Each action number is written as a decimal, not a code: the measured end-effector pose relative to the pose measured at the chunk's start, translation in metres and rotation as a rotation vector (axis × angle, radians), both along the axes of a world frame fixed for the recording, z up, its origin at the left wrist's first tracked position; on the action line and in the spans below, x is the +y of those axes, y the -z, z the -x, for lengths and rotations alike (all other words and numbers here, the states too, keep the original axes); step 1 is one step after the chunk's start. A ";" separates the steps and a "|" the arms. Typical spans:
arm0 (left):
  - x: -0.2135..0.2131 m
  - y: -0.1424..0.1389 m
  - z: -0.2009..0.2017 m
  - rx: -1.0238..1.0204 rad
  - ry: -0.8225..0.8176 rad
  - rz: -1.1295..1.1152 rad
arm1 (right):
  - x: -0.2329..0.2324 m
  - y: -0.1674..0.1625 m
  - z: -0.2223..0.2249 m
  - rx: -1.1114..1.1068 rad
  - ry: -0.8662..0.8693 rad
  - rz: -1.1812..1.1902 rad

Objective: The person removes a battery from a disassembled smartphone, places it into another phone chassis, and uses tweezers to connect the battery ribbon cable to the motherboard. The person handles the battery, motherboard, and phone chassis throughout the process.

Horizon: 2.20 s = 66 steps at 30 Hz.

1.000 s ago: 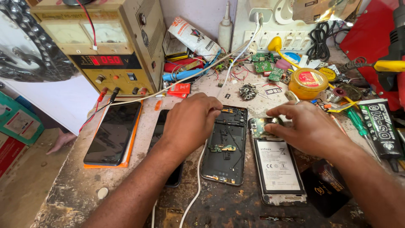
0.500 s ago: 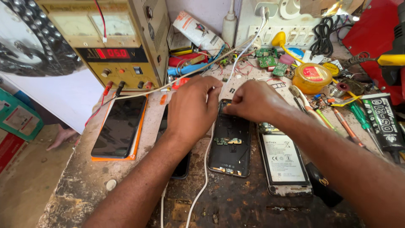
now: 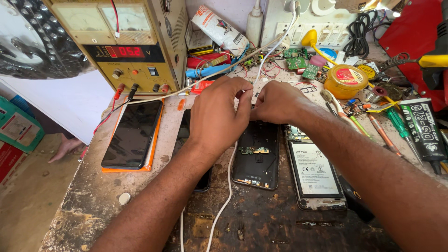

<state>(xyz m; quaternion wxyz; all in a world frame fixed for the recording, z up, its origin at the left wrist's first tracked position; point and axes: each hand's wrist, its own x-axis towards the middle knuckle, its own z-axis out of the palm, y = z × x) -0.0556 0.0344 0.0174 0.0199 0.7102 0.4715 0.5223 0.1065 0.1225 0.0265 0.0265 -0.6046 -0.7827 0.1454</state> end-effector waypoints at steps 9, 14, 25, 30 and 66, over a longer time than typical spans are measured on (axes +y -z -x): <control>0.000 -0.004 -0.001 -0.033 -0.008 -0.013 | -0.007 -0.002 0.000 0.123 -0.018 -0.079; -0.016 -0.007 -0.018 -0.140 0.109 0.191 | -0.024 -0.027 -0.040 0.548 0.047 -0.056; -0.029 0.007 -0.043 -0.226 0.442 0.412 | -0.068 -0.028 -0.099 1.272 0.195 0.029; -0.011 -0.015 0.005 0.156 0.325 0.186 | -0.053 -0.009 -0.088 1.055 0.208 0.066; -0.035 -0.019 -0.013 -0.047 0.463 -0.138 | -0.104 0.005 -0.092 1.263 -0.235 -0.167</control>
